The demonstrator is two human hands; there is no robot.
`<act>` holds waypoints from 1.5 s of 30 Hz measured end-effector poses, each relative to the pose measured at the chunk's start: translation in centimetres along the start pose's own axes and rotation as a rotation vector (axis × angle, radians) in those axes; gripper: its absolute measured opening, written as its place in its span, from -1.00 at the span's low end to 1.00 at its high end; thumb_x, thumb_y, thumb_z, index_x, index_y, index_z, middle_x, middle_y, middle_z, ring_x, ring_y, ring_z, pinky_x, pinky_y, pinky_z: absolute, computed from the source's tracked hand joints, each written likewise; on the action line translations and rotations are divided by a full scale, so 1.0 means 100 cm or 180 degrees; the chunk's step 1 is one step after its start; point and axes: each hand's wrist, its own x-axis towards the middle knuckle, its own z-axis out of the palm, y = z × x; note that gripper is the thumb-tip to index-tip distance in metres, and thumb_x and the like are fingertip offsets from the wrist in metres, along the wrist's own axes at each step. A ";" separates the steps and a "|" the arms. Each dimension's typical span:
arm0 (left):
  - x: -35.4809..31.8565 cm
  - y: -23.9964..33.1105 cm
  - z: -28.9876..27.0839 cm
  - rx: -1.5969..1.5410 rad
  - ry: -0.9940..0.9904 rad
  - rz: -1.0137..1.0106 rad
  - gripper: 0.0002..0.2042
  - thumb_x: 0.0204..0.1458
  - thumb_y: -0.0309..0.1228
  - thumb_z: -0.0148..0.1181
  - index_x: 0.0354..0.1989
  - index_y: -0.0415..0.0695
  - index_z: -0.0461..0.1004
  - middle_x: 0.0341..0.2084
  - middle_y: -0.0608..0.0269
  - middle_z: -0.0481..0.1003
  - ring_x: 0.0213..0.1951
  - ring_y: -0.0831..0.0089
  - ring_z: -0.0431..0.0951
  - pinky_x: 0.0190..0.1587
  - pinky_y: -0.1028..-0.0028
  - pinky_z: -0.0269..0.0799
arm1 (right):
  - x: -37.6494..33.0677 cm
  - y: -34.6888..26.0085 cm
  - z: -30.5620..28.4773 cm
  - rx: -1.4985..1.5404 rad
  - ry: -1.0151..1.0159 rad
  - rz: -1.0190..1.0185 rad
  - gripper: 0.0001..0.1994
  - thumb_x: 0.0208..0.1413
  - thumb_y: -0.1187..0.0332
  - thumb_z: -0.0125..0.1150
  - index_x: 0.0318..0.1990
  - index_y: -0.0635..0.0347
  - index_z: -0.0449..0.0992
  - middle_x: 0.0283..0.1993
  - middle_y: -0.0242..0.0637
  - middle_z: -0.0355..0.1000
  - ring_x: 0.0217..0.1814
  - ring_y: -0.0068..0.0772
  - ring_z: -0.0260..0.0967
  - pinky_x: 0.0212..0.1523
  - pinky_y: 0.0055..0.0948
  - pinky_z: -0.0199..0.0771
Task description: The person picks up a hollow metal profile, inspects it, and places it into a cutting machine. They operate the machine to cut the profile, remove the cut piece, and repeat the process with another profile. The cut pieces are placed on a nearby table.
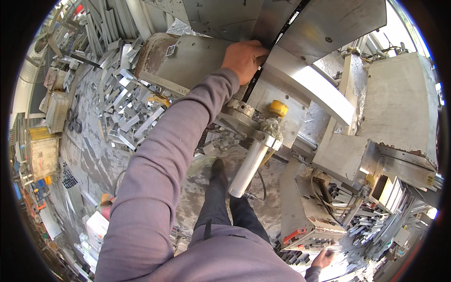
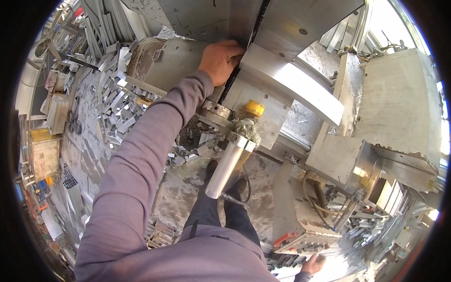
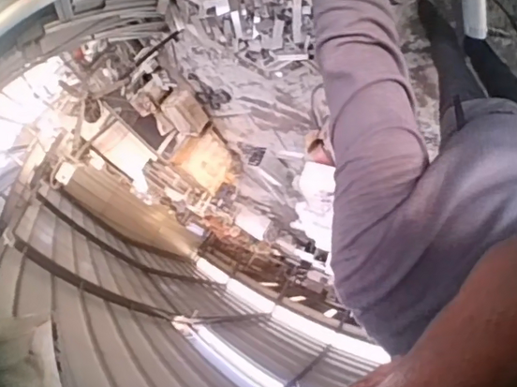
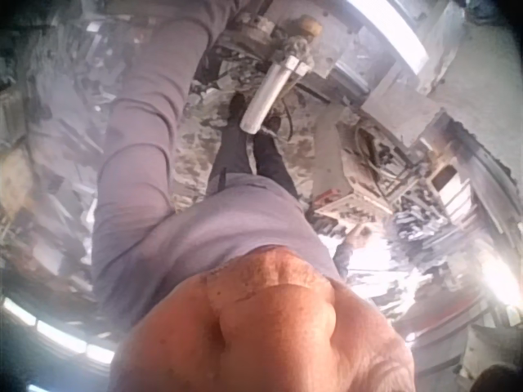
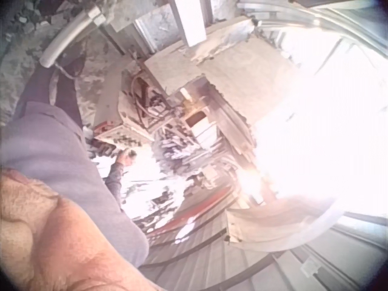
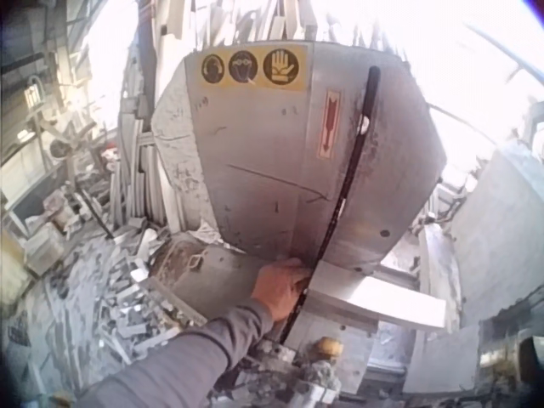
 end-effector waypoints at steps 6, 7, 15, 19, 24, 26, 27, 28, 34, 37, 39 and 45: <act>-0.002 0.003 -0.002 -0.0092 0.0079 0.0086 -0.82 0.13 -0.47 0.35 -0.11 0.02 0.74 -0.24 0.20 0.63 -0.15 0.00 0.65 -0.11 0.11 0.58 | -0.015 0.190 0.029 -0.0566 -0.0118 0.0742 -0.48 0.01 0.47 0.31 0.20 0.33 0.50 -0.04 -0.07 0.55 -0.05 -0.08 0.50 0.12 -0.11 0.54; -0.001 0.003 -0.002 -0.0077 0.0071 0.0081 -0.81 0.12 -0.47 0.35 -0.11 0.02 0.74 -0.24 0.20 0.63 -0.14 0.00 0.65 -0.10 0.11 0.58 | -0.016 0.198 0.037 -0.0855 -0.0273 0.0642 -0.47 -0.01 0.50 0.30 0.20 0.33 0.50 -0.06 -0.11 0.52 -0.05 -0.13 0.46 0.10 -0.12 0.54; -0.003 0.002 -0.001 -0.0123 0.0110 0.0106 -0.79 0.11 -0.45 0.34 -0.09 0.03 0.75 -0.22 0.19 0.65 -0.14 0.00 0.67 -0.09 0.11 0.59 | -0.012 0.164 0.071 -0.0684 -0.0847 0.0076 -0.55 0.03 0.39 0.27 0.13 0.30 0.60 0.02 0.03 0.65 0.07 0.15 0.59 0.19 -0.02 0.56; -0.003 0.000 -0.001 0.0060 -0.0006 0.0049 -0.79 0.14 -0.36 0.35 -0.07 0.11 0.77 -0.19 0.25 0.67 -0.10 0.05 0.68 -0.01 0.14 0.62 | -0.012 0.161 0.075 -0.0781 -0.0457 -0.0052 -0.62 -0.03 0.38 0.32 0.00 0.22 0.63 -0.15 -0.12 0.65 -0.10 -0.08 0.59 0.09 -0.15 0.58; -0.004 0.001 0.000 -0.0009 0.0077 0.0109 -0.76 0.12 -0.47 0.33 -0.06 0.05 0.75 -0.18 0.20 0.66 -0.11 0.00 0.67 -0.06 0.14 0.60 | -0.007 0.169 0.075 -0.0589 -0.0590 -0.0311 -0.70 -0.05 0.39 0.35 -0.12 0.26 0.60 -0.28 -0.18 0.62 -0.23 -0.13 0.57 -0.04 -0.20 0.59; -0.004 0.000 0.002 -0.0034 0.0075 0.0098 -0.75 0.12 -0.47 0.32 -0.05 0.06 0.75 -0.16 0.21 0.66 -0.10 0.00 0.67 -0.06 0.14 0.60 | -0.007 0.165 0.071 -0.0739 -0.0601 -0.0035 -0.72 -0.06 0.38 0.37 -0.15 0.27 0.60 -0.31 -0.19 0.61 -0.28 -0.19 0.57 -0.11 -0.22 0.58; -0.004 0.000 0.003 -0.0019 0.0037 0.0044 -0.76 0.14 -0.43 0.33 -0.04 0.08 0.76 -0.15 0.23 0.66 -0.08 0.02 0.67 -0.03 0.14 0.61 | -0.009 0.162 0.068 -0.0647 -0.0628 -0.0189 -0.72 -0.05 0.38 0.37 -0.16 0.26 0.60 -0.32 -0.19 0.61 -0.29 -0.19 0.57 -0.12 -0.22 0.59; -0.004 0.000 0.004 -0.0021 -0.0022 -0.0030 -0.77 0.16 -0.38 0.33 -0.04 0.11 0.77 -0.14 0.25 0.67 -0.06 0.04 0.67 0.00 0.15 0.61 | -0.009 0.158 0.064 -0.0715 -0.0654 -0.0127 -0.73 -0.05 0.38 0.38 -0.17 0.26 0.60 -0.32 -0.20 0.61 -0.29 -0.20 0.58 -0.12 -0.22 0.59; -0.002 0.004 0.000 0.0034 -0.0053 -0.0062 -0.77 0.17 -0.39 0.33 -0.03 0.11 0.76 -0.14 0.25 0.66 -0.06 0.04 0.67 0.00 0.15 0.61 | -0.013 0.134 0.045 -0.1422 -0.0846 -0.0369 -0.67 -0.02 0.18 0.46 -0.16 0.18 0.64 -0.34 -0.17 0.65 -0.23 -0.08 0.66 -0.08 -0.16 0.64; -0.002 0.004 0.000 -0.0011 0.0002 0.0021 -0.73 0.13 -0.44 0.31 -0.01 0.08 0.75 -0.16 0.19 0.67 -0.09 0.00 0.67 -0.02 0.13 0.62 | -0.010 0.126 0.041 -0.1903 -0.0914 -0.0759 -0.62 0.01 0.08 0.49 -0.14 0.16 0.66 -0.30 -0.13 0.68 -0.17 0.01 0.68 -0.05 -0.07 0.64; -0.003 -0.005 0.006 0.0135 0.0178 0.0175 -0.70 0.09 -0.47 0.29 0.01 0.02 0.73 -0.16 0.12 0.67 -0.10 -0.06 0.68 -0.02 0.12 0.62 | -0.007 0.124 0.037 -0.2111 -0.0956 -0.0966 -0.59 0.04 0.03 0.51 -0.11 0.15 0.67 -0.27 -0.11 0.70 -0.14 0.05 0.69 -0.04 -0.03 0.63; 0.001 -0.112 0.033 0.1370 -0.0527 0.0386 -0.73 0.20 -0.25 0.16 -0.07 -0.05 0.70 -0.19 -0.05 0.69 -0.21 -0.12 0.70 -0.12 -0.01 0.64 | 0.000 0.134 0.042 -0.1192 -0.1035 -0.1187 -0.67 0.19 0.10 0.46 -0.16 0.15 0.56 -0.32 -0.01 0.57 -0.29 0.18 0.58 -0.27 0.12 0.53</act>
